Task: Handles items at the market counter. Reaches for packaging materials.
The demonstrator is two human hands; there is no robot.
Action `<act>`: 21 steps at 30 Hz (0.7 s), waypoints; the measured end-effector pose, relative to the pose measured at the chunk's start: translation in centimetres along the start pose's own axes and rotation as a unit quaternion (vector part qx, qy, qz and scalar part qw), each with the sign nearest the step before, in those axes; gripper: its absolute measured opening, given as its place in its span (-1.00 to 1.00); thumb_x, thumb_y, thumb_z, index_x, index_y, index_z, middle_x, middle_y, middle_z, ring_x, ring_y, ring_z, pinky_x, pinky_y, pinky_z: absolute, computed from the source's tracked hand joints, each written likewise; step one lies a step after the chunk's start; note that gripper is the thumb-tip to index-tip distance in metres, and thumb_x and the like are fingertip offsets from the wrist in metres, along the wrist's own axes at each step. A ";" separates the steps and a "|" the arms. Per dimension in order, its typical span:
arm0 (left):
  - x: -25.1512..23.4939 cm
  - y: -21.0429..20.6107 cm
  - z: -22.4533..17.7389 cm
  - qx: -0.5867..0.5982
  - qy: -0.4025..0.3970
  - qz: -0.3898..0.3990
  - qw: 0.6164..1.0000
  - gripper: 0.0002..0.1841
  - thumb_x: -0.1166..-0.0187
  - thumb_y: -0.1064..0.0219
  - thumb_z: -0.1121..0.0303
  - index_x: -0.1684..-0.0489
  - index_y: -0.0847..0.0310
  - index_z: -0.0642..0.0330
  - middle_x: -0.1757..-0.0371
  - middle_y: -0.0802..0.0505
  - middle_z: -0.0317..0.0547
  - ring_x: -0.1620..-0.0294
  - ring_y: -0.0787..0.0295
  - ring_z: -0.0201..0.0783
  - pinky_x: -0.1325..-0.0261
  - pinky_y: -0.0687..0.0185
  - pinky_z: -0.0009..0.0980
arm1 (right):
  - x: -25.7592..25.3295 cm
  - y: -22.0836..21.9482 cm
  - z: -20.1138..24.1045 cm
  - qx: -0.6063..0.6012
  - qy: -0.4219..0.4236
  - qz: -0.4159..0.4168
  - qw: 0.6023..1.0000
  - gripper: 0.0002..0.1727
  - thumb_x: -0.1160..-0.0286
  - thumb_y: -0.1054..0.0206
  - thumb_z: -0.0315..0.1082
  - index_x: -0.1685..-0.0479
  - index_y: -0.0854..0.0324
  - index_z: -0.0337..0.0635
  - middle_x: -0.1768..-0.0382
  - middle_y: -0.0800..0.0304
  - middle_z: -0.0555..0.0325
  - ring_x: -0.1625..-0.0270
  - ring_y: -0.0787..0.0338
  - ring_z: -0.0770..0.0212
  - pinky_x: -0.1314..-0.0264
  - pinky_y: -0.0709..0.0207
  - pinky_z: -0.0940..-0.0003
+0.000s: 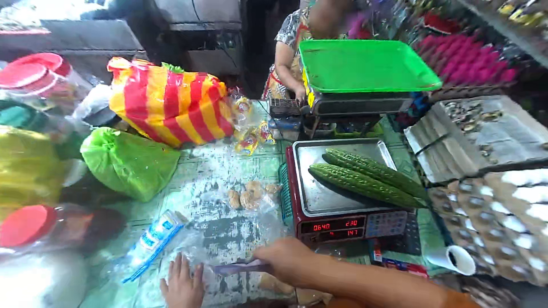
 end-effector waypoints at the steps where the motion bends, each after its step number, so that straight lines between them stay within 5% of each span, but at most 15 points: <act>1: -0.4 -1.0 0.7 -0.014 0.003 0.004 1.000 -0.11 -0.73 0.17 -0.27 -0.65 -0.38 0.45 -0.74 -0.33 0.49 -0.81 -0.04 0.50 -0.69 0.32 0.58 | 2.8 3.5 0.2 -0.017 0.022 -0.087 0.996 -0.70 -0.71 -0.30 -0.12 -0.13 -0.76 -0.12 0.27 -0.88 -0.07 0.16 -0.90 -0.11 0.07 -0.71 -0.23; 3: -0.3 -3.0 1.5 -0.058 0.011 0.017 0.998 -0.01 -0.65 0.17 -0.40 -0.56 -0.46 0.50 -0.74 -0.29 0.55 -0.82 0.02 0.53 -0.74 0.28 0.51 | 9.5 10.3 -1.4 -0.062 0.023 -0.260 0.963 -0.75 -0.60 -0.41 -0.13 0.05 -0.81 -0.10 0.32 -0.90 0.17 0.27 -0.89 0.26 0.16 -0.80 0.13; 5: -0.4 -4.1 1.4 -0.079 0.036 0.024 0.996 0.06 -0.60 0.18 -0.47 -0.61 -0.40 0.51 -0.78 -0.22 0.52 -0.85 0.06 0.47 -0.77 0.28 0.45 | 17.6 16.4 -6.6 -0.147 -0.058 -0.413 0.897 -0.79 -0.57 -0.35 -0.24 0.03 -0.76 -0.17 0.23 -0.89 0.31 0.24 -0.85 0.46 0.15 -0.82 0.37; 8: -0.5 -4.8 0.7 -0.087 0.086 0.009 0.992 0.09 -0.58 0.16 -0.49 -0.67 -0.32 0.49 -0.80 -0.19 0.51 -0.86 0.07 0.42 -0.77 0.30 0.45 | 29.8 22.1 -20.0 -0.259 -0.270 -0.613 0.696 -0.68 -0.70 -0.26 -0.18 -0.27 -0.54 -0.13 0.23 -0.76 0.31 0.37 -0.74 0.45 0.32 -0.73 0.41; 10: -0.9 -5.2 0.5 -0.099 0.116 0.001 0.988 0.08 -0.57 0.13 -0.49 -0.65 -0.34 0.49 -0.80 -0.18 0.52 -0.86 0.06 0.43 -0.75 0.25 0.48 | 34.4 23.5 -29.3 -0.295 -0.381 -0.643 0.595 -0.54 -0.70 -0.21 -0.15 -0.51 -0.41 -0.05 -0.08 -0.70 0.17 0.06 -0.76 0.32 0.07 -0.70 0.24; 12: -1.1 -5.8 0.4 -0.115 0.136 0.008 0.984 0.10 -0.54 0.13 -0.52 -0.63 -0.37 0.47 -0.81 -0.14 0.51 -0.87 0.10 0.44 -0.74 0.23 0.49 | 35.6 24.3 -37.2 -0.271 -0.465 -0.596 0.596 -0.44 -0.67 -0.22 -0.21 -0.62 -0.35 -0.20 -0.34 -0.63 -0.11 -0.21 -0.72 0.10 -0.20 -0.66 0.03; 16: -1.6 -6.5 -0.7 -0.131 0.180 0.042 0.974 0.07 -0.56 0.07 -0.47 -0.62 -0.35 0.52 -0.83 -0.04 0.54 -0.88 0.20 0.45 -0.77 0.26 0.44 | 28.6 28.6 -49.1 -0.203 -0.496 -0.473 0.699 -0.30 -0.59 -0.40 -0.18 -0.67 -0.31 -0.28 -0.42 -0.55 -0.42 -0.29 -0.68 -0.29 -0.24 -0.58 -0.34; 18: -1.9 -6.7 -0.7 -0.150 0.199 0.046 0.967 0.07 -0.56 0.08 -0.48 -0.62 -0.35 0.51 -0.84 -0.04 0.53 -0.89 0.20 0.43 -0.79 0.26 0.40 | 23.8 31.1 -52.4 -0.230 -0.427 -0.495 0.720 -0.27 -0.55 -0.42 -0.19 -0.72 -0.28 -0.11 -0.47 -0.56 -0.19 -0.30 -0.70 -0.07 -0.25 -0.65 -0.13; 21: -2.2 -7.1 -0.8 -0.161 0.220 0.042 0.961 0.08 -0.52 0.01 -0.48 -0.57 -0.40 0.55 -0.83 -0.05 0.56 -0.87 0.16 0.45 -0.81 0.26 0.36 | 17.7 34.1 -56.5 -0.367 -0.257 -0.554 0.702 -0.48 -0.60 -0.35 -0.37 -0.54 -0.38 -0.09 -0.23 -0.64 0.20 -0.16 -0.70 0.36 -0.17 -0.69 0.35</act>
Point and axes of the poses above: each hand's wrist, its own x-axis away from the middle knuckle, its own y-axis out of the back of the hand, z = x × y, the point moved 9 cm from there along -x, towards the middle knuckle
